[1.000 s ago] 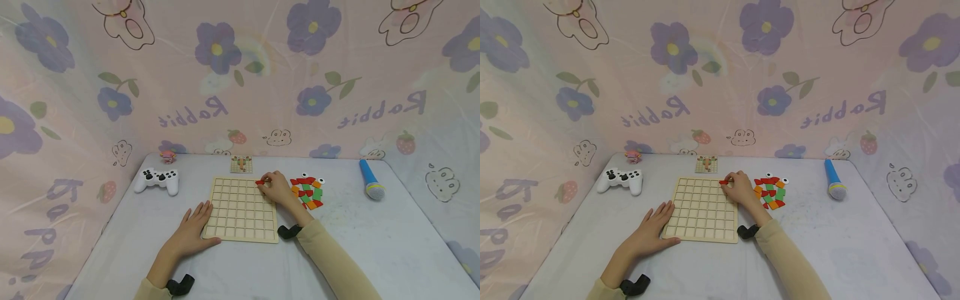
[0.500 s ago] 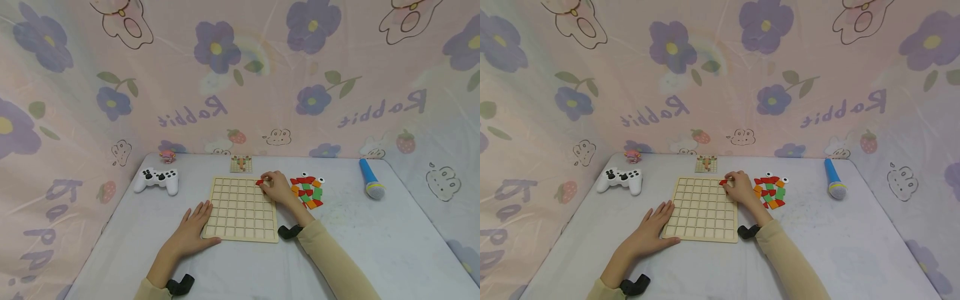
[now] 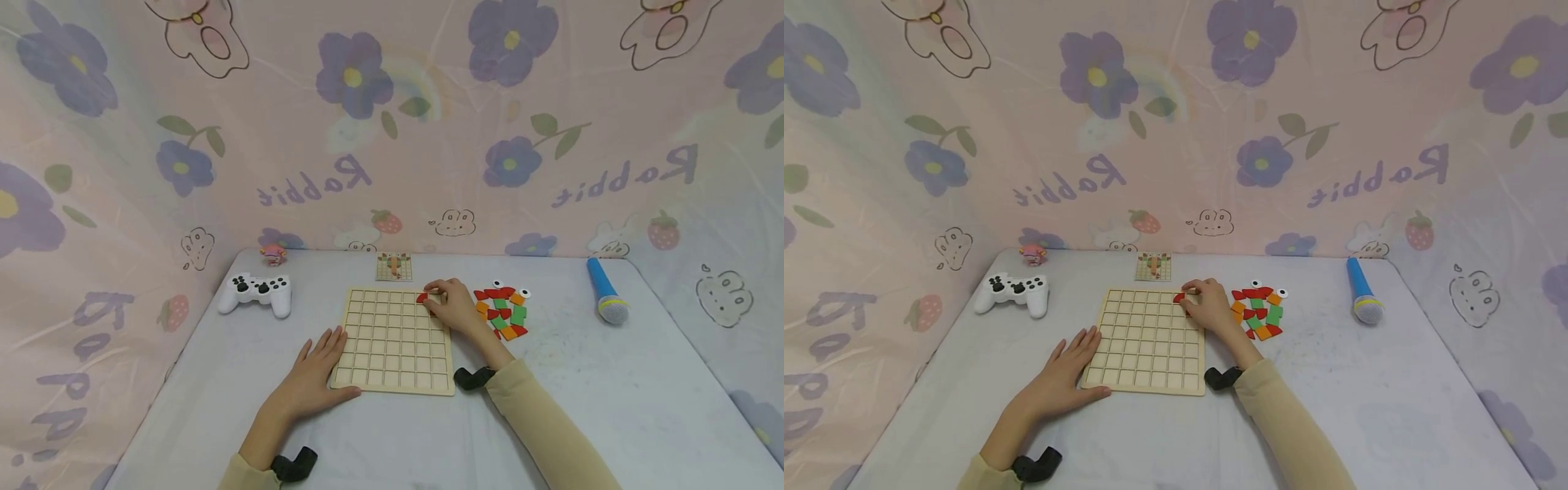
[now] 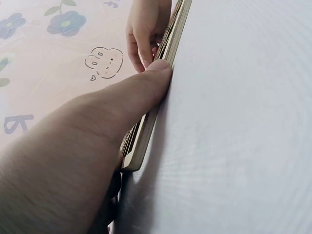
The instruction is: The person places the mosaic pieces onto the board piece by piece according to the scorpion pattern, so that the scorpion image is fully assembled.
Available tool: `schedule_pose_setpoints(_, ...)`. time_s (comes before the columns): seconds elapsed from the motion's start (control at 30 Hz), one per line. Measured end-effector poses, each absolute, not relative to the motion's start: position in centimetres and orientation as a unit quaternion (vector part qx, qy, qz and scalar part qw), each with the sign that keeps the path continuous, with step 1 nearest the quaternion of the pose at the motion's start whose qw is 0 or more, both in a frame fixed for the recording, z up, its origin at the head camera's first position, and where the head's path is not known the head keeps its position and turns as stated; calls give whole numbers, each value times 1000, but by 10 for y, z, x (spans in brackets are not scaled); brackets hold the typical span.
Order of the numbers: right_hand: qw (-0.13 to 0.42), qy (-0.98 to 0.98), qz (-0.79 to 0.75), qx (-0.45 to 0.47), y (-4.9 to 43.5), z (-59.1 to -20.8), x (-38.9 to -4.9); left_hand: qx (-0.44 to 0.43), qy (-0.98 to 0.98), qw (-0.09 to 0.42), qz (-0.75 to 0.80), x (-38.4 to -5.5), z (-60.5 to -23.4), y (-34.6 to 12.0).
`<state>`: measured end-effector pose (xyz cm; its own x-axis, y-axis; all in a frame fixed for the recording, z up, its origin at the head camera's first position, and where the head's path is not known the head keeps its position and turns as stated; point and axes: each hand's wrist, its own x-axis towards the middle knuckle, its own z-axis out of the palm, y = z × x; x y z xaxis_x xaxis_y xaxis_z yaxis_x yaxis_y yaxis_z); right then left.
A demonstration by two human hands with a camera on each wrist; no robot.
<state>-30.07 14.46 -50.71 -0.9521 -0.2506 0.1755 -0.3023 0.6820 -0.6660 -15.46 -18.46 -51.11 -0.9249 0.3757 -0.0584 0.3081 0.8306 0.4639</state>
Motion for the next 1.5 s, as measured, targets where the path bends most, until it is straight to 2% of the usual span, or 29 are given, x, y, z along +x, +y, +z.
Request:
schedule_pose_setpoints(0.27, 22, -920, 365, 139, 146, -505, -298, 183, 952, 80, 231, -154, -512, -183)
schedule_pose_setpoints(0.83, 4, -922, 358, 146, 141, -497, -308, 180, 955, 54, 230, -156, -509, -188)
schedule_pose_setpoints(1.23, 10, -924, 355, 144, 145, -496, -309, 186, 953, 51, 234, -157, -509, -186)
schedule_pose_setpoints(1.5, -8, -920, 371, 125, 156, -472, -297, 187, 952, 53, 236, -155, -511, -187)
